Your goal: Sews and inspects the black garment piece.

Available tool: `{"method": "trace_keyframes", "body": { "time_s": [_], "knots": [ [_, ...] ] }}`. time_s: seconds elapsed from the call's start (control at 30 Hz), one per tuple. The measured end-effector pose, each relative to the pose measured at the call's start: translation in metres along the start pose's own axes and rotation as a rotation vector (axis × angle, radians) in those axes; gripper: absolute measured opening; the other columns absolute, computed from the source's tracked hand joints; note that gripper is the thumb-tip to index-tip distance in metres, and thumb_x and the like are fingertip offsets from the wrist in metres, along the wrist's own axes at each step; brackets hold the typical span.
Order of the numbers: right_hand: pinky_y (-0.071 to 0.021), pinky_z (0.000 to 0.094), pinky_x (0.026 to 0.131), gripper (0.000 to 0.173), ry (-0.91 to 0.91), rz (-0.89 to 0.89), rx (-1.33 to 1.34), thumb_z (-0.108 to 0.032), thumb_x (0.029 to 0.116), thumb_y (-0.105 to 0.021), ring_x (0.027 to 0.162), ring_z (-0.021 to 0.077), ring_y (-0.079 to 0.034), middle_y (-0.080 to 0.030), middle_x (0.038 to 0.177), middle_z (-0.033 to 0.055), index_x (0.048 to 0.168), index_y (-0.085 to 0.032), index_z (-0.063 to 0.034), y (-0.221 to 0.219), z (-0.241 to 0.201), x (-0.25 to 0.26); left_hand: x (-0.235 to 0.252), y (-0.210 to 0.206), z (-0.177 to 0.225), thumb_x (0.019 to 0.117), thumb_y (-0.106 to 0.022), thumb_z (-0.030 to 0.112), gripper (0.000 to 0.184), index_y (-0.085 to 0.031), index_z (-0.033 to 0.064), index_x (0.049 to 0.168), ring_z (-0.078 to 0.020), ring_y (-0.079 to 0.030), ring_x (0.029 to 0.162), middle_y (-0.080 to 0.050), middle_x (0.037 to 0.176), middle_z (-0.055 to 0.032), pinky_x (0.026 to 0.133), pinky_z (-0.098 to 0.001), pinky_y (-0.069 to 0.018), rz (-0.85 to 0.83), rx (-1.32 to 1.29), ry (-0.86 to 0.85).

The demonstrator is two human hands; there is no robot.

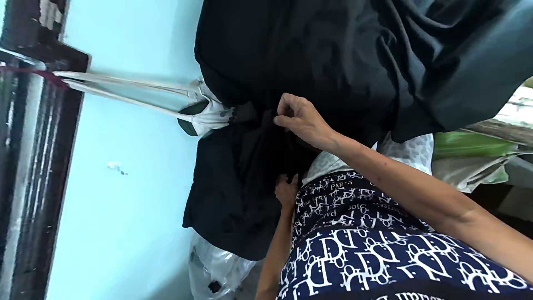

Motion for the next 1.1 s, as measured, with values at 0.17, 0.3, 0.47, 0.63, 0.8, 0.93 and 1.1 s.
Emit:
{"method": "trace_keyframes", "body": {
  "time_s": [0.17, 0.3, 0.47, 0.63, 0.8, 0.93, 1.1],
  "knots": [
    [-0.0513, 0.0322, 0.068, 0.009, 0.014, -0.017, 0.0, -0.007, 0.0973, -0.064, 0.072, 0.0146, -0.06, -0.061, 0.085, 0.0095, 0.096, -0.06, 0.0004, -0.001, 0.0, -0.003, -0.007, 0.018, 0.044, 0.088, -0.078, 0.045, 0.069, -0.061, -0.0101, 0.125, -0.0466, -0.067, 0.101, -0.067, 0.113, -0.0299, 0.089, -0.0637, -0.0515, 0.223, -0.059, -0.146],
    [-0.0484, 0.0343, 0.068, 0.009, 0.019, -0.058, -0.041, -0.007, 0.0971, -0.064, 0.072, 0.0161, -0.058, -0.06, 0.084, 0.0098, 0.096, -0.06, 0.0006, -0.005, -0.004, -0.007, 0.006, 0.027, 0.045, 0.1035, -0.058, 0.04, 0.051, -0.067, -0.0071, 0.122, -0.0481, -0.066, 0.109, -0.07, 0.111, -0.0305, 0.096, -0.0643, -0.0485, 0.229, -0.027, -0.059],
    [-0.0481, 0.037, 0.071, 0.009, -0.025, -0.044, -0.072, -0.007, 0.0982, -0.063, 0.075, 0.0179, -0.057, -0.06, 0.086, 0.0107, 0.098, -0.06, 0.0013, 0.007, 0.005, -0.009, 0.002, 0.032, 0.007, 0.1014, -0.063, 0.024, 0.035, -0.068, -0.0077, 0.117, -0.0395, -0.07, 0.101, -0.072, 0.107, -0.026, 0.095, -0.0572, -0.0528, -0.005, -0.004, -0.056],
    [-0.0476, 0.0377, 0.07, 0.01, -0.074, 0.022, -0.06, -0.008, 0.098, -0.064, 0.074, 0.0183, -0.057, -0.06, 0.086, 0.0111, 0.099, -0.06, 0.0012, 0.018, 0.025, -0.007, -0.021, 0.079, -0.027, 0.1013, -0.06, 0.008, 0.024, -0.063, -0.0109, 0.116, -0.0214, -0.07, 0.089, -0.07, 0.106, -0.0206, 0.08, -0.0373, -0.058, -0.126, -0.267, 0.01],
    [-0.0533, 0.0576, 0.083, 0.018, -0.102, -0.103, -0.343, -0.011, 0.0971, -0.065, 0.094, 0.0361, -0.068, -0.068, 0.1, 0.0212, 0.105, -0.065, 0.0049, 0.019, 0.07, -0.011, -0.017, 0.19, -0.073, 0.1084, -0.042, 0.015, 0.025, -0.051, -0.0008, 0.125, -0.0091, -0.063, 0.079, -0.061, 0.095, -0.0038, 0.074, -0.0324, -0.0578, 0.263, -0.766, 0.044],
    [-0.0504, 0.065, 0.089, 0.02, -0.157, -0.436, -0.533, -0.009, 0.0988, -0.063, 0.107, 0.0449, -0.065, -0.067, 0.114, 0.0257, 0.112, -0.066, 0.0054, -0.016, 0.098, -0.041, -0.046, 0.247, -0.005, 0.1069, -0.04, 0.007, 0.018, -0.055, 0.012, 0.098, 0.0022, -0.062, 0.069, -0.062, 0.076, 0.0123, 0.068, -0.02, -0.0563, 0.329, -0.672, -0.266],
    [-0.0484, 0.0581, 0.103, 0.08, 0.077, -0.465, -0.346, -0.032, 0.0796, -0.088, 0.131, 0.0377, -0.056, -0.048, 0.153, 0.0199, 0.146, -0.053, -0.0052, -0.045, 0.045, -0.059, -0.089, 0.232, 0.089, 0.1015, -0.055, 0.012, 0.014, -0.062, 0.0013, 0.098, -0.0005, -0.052, 0.068, -0.057, 0.078, 0.0018, 0.065, -0.0224, -0.0471, 0.125, -0.046, -0.662]
  ]
}}
Point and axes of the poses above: each hand's wrist, its own x-axis towards the middle knuckle, its own y-axis out of the back of the hand, z = x × y, the point moved 5 cm from there along x, towards the middle knuckle
